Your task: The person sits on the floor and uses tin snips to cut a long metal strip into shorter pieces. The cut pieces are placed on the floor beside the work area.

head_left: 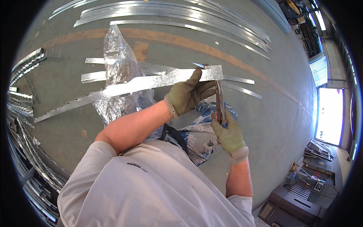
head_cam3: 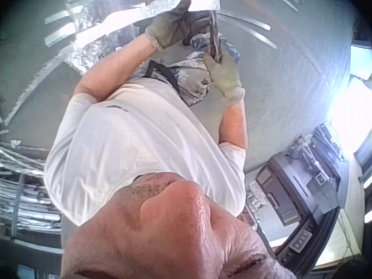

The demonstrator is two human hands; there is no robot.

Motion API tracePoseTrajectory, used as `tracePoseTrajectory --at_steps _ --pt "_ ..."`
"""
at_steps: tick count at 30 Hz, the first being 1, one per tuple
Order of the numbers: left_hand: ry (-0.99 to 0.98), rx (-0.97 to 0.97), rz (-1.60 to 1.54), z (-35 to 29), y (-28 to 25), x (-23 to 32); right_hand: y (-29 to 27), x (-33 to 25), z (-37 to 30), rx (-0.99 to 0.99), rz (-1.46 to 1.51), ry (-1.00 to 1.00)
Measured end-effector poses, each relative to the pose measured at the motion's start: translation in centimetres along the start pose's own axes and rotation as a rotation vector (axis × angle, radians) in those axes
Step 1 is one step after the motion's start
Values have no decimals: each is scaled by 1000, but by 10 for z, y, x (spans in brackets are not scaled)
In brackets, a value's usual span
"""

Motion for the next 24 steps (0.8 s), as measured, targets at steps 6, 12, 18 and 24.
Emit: tracePoseTrajectory --at_steps 6,12,18,24 --pt "-21 -27 -23 1 -4 -2 -3 -3 -1 32 -66 0" --pt "-10 -26 -10 1 -2 -3 -4 -5 3 80 -199 -79" --pt "-16 -28 9 1 -3 -2 -4 -12 2 45 -155 -59" --pt "-11 -7 14 2 -8 -4 -4 -10 3 71 -188 -88"
Point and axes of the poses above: each hand's wrist, its own z-axis towards the middle knuckle, its own y-axis out of the palm, x = y × z, the point moved 5 cm from there along z, towards the middle knuckle, and after that the axes turned 6 degrees about y, right-handed, at the moved point
